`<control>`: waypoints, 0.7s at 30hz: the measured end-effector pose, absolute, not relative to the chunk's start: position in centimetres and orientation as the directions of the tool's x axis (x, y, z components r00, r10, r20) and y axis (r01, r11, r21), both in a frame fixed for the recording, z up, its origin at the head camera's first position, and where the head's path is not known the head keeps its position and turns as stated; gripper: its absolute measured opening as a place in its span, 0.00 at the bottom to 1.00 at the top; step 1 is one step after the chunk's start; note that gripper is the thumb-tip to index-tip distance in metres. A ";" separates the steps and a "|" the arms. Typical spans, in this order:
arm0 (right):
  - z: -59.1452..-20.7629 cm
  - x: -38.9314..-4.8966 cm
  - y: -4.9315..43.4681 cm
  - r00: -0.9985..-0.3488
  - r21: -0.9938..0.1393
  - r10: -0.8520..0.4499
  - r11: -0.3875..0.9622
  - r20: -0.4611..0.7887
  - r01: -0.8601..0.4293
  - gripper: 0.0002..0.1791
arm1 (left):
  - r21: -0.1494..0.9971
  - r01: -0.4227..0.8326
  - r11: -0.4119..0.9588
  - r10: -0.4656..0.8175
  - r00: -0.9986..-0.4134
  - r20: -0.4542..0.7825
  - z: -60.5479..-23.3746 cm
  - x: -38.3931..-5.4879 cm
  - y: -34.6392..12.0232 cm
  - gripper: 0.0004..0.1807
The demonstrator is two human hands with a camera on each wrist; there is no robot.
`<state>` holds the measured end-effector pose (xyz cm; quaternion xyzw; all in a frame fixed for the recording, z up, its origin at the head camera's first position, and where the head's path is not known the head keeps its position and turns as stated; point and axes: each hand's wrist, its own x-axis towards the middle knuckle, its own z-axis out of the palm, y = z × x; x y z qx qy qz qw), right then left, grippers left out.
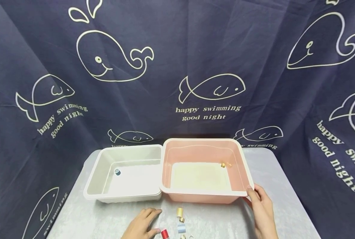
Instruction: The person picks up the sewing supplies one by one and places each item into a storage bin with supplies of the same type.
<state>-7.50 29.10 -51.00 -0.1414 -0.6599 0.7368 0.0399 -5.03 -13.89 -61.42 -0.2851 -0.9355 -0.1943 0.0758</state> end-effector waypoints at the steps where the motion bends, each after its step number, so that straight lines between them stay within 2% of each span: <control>1: -51.0 -7.5 29.1 -0.955 -0.983 0.248 -0.125 -0.161 0.133 0.12 | 0.314 0.580 0.751 0.516 -0.813 0.269 -61.6 -5.0 -13.8 0.33; 8: -51.2 -7.4 29.2 -0.945 -0.981 0.271 -0.104 -0.185 0.162 0.10 | 0.329 0.627 0.706 0.562 -0.779 0.278 -62.2 -5.0 -13.4 0.25; 14: -51.3 -7.3 29.1 -0.941 -0.983 0.284 -0.069 -0.185 0.172 0.11 | 0.336 0.693 0.638 0.623 -0.721 0.304 -62.2 -5.1 -13.1 0.09; 17: -51.2 -7.3 28.9 -0.935 -0.983 0.304 -0.058 -0.182 0.172 0.13 | 0.347 0.691 0.634 0.641 -0.721 0.264 -62.1 -5.2 -13.0 0.09; 21: -51.1 -7.6 28.5 -0.921 -0.984 0.347 -0.038 -0.177 0.175 0.20 | 0.330 0.684 0.651 0.657 -0.725 0.208 -61.9 -5.4 -12.9 0.14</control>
